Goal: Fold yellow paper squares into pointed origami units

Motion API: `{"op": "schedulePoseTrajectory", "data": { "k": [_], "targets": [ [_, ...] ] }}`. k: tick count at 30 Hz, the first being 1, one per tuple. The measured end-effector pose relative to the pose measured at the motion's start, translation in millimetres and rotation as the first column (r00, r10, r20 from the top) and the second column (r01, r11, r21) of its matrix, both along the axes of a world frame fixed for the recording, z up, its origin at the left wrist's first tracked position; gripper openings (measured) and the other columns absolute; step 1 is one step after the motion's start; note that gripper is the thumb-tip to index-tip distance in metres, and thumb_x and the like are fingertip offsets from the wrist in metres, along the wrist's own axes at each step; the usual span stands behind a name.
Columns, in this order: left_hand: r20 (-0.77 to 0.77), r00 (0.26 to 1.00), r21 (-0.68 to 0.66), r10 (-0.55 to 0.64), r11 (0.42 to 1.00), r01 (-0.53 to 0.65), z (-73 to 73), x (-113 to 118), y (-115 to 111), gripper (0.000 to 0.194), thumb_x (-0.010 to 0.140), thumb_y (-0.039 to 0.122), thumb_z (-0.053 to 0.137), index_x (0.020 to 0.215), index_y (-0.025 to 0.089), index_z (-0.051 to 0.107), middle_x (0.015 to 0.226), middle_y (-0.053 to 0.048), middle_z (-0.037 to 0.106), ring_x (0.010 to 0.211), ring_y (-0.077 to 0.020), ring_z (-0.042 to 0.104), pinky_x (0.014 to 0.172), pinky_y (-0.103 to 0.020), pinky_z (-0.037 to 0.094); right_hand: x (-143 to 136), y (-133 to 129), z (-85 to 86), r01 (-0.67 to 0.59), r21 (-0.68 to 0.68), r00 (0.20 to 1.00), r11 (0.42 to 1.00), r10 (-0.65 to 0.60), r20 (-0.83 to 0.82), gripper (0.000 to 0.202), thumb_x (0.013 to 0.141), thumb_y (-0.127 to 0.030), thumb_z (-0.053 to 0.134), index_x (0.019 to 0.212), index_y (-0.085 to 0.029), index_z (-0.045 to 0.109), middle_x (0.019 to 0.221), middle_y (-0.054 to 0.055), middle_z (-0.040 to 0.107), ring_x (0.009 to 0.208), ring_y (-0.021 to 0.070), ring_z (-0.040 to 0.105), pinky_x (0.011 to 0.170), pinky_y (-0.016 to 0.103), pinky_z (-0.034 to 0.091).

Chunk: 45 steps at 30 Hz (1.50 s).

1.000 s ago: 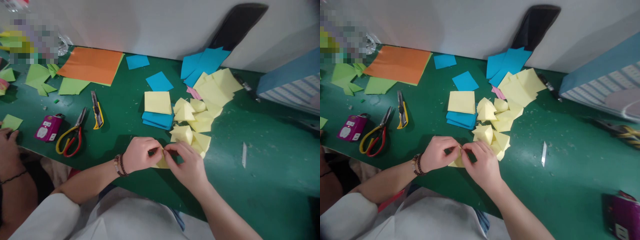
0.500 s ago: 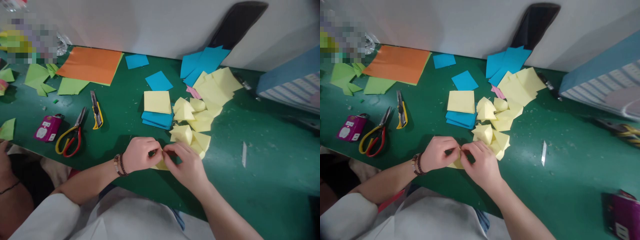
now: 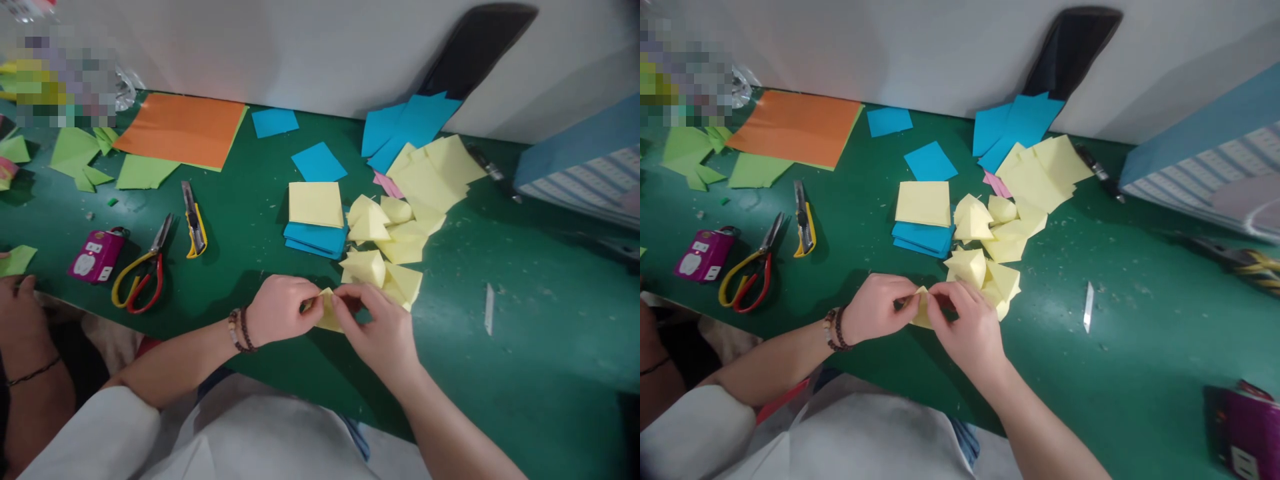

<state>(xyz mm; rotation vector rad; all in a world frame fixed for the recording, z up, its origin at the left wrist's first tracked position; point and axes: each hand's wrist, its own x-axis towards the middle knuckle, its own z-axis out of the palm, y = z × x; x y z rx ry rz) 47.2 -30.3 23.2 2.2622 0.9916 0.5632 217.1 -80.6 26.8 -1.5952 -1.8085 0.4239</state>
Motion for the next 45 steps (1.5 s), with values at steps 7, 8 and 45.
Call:
{"op": "schedulePoseTrajectory", "data": {
  "k": [7, 8, 45],
  "targets": [
    [0.059, 0.995, -0.152, 0.076, 0.986, -0.066, 0.7, 0.4, 0.2, 0.015, 0.085, 0.025, 0.054, 0.080, 0.017, 0.067, 0.068, 0.001, 0.066, 0.058, -0.0109, 0.059, 0.054, -0.021, 0.042, 0.3, 0.3, 0.7, 0.018, 0.017, 1.000, 1.000, -0.018, 0.000, 0.006, 0.087, -0.026, 0.059, 0.083, -0.023, 0.061, 0.070, -0.002, 0.067, 0.057, 0.0117, 0.062, 0.054, 0.024, 0.049],
    [0.065, 0.994, -0.215, 0.087, 0.974, -0.071, 1.1, 0.9, 0.1, 0.016, 0.083, 0.024, 0.057, 0.092, 0.019, 0.069, 0.073, 0.001, 0.069, 0.060, -0.0107, 0.061, 0.056, -0.020, 0.044, -0.1, -0.1, 0.8, 0.027, 0.027, 1.000, 0.999, -0.027, 0.002, 0.005, 0.087, -0.025, 0.059, 0.083, -0.023, 0.061, 0.069, -0.002, 0.067, 0.056, 0.0113, 0.062, 0.054, 0.023, 0.048],
    [0.290, 0.951, -0.275, 0.110, 0.961, -0.027, -2.3, -1.2, -4.5, 0.045, 0.090, 0.027, 0.054, 0.135, 0.022, 0.052, 0.093, -0.004, 0.074, 0.065, -0.0101, 0.065, 0.063, -0.019, 0.052, 0.8, -3.7, -1.2, 0.149, 0.031, 0.988, 0.988, -0.148, -0.044, 0.011, 0.085, -0.024, 0.059, 0.096, -0.024, 0.058, 0.070, -0.004, 0.066, 0.055, 0.0104, 0.062, 0.054, 0.022, 0.052]
  ]
}}
